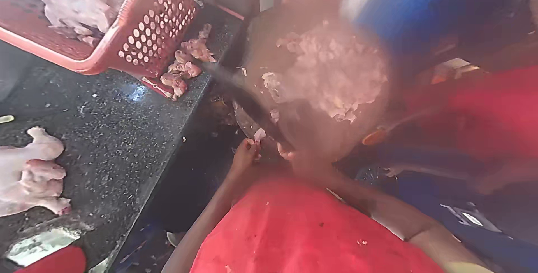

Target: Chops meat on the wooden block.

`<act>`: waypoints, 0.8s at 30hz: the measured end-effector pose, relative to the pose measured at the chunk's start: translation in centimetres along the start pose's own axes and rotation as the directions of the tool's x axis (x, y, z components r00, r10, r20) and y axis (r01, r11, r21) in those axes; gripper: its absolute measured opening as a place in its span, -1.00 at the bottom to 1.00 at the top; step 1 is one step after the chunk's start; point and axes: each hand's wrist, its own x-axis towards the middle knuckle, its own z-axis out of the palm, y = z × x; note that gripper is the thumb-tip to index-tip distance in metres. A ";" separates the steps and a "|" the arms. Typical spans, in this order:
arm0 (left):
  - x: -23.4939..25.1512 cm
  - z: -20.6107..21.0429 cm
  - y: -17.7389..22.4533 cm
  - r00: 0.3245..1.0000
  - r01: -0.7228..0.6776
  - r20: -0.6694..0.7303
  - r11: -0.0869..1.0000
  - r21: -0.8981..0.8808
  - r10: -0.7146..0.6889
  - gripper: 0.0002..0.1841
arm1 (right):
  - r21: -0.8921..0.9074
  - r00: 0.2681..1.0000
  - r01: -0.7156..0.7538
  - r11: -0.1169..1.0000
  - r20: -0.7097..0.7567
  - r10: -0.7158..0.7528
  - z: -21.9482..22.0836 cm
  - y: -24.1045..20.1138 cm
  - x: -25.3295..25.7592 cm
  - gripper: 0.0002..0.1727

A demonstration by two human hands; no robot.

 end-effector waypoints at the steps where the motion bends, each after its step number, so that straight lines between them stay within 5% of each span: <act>1: 0.0 0.1 0.1 1.000 -0.009 -0.007 0.999 0.039 0.009 -0.75 | -0.070 0.991 -0.099 0.993 0.082 0.104 0.5 1.7 -0.6 -0.25; 3: 0.0 0.2 0.2 1.000 -0.010 -0.017 0.996 0.090 0.012 -0.73 | -0.180 0.844 -0.427 0.886 0.273 0.462 1.3 5.6 -1.1 -0.35; 6: -0.7 -0.6 0.0 0.998 -0.043 0.048 0.995 0.089 0.039 -0.71 | -0.122 0.691 -0.633 0.764 0.355 0.630 0.6 8.8 -1.8 -0.30; 8: -1.7 -1.9 -0.6 0.983 -0.065 0.174 0.995 0.074 0.051 -0.72 | -0.109 0.686 -0.679 0.726 0.258 0.680 -0.9 8.6 -3.3 -0.29; 10: -1.7 -3.6 -1.5 0.973 -0.064 0.223 0.997 0.042 0.053 -0.73 | -0.210 0.697 -0.699 0.683 0.011 0.717 -2.2 7.6 -4.7 -0.32; 13: -1.7 -6.2 -3.1 0.985 -0.159 -0.101 0.953 -0.256 0.137 -0.59 | -0.286 0.695 -0.717 0.635 -0.221 0.685 -3.1 7.2 -7.9 -0.34; 15: -0.6 -8.0 -3.3 0.924 -0.256 -0.371 0.868 -0.426 0.091 -0.44 | -0.218 0.692 -0.721 0.658 -0.178 0.700 -4.4 7.6 -10.1 -0.42; 17: 0.6 -9.7 -3.3 0.877 -0.248 -0.481 0.862 -0.443 0.005 -0.46 | -0.183 0.665 -0.740 0.647 -0.061 0.744 -5.4 8.8 -12.3 -0.47; 20: 1.7 -9.7 -2.1 0.909 -0.168 -0.417 0.919 -0.356 0.005 -0.56 | -0.209 0.621 -0.771 0.602 -0.034 0.783 -5.2 10.3 -14.6 -0.45; 24: 2.6 -8.4 0.7 0.924 -0.226 -0.359 0.946 -0.234 0.132 -0.61 | -0.265 0.610 -0.774 0.576 -0.063 0.790 -4.1 11.3 -15.4 -0.43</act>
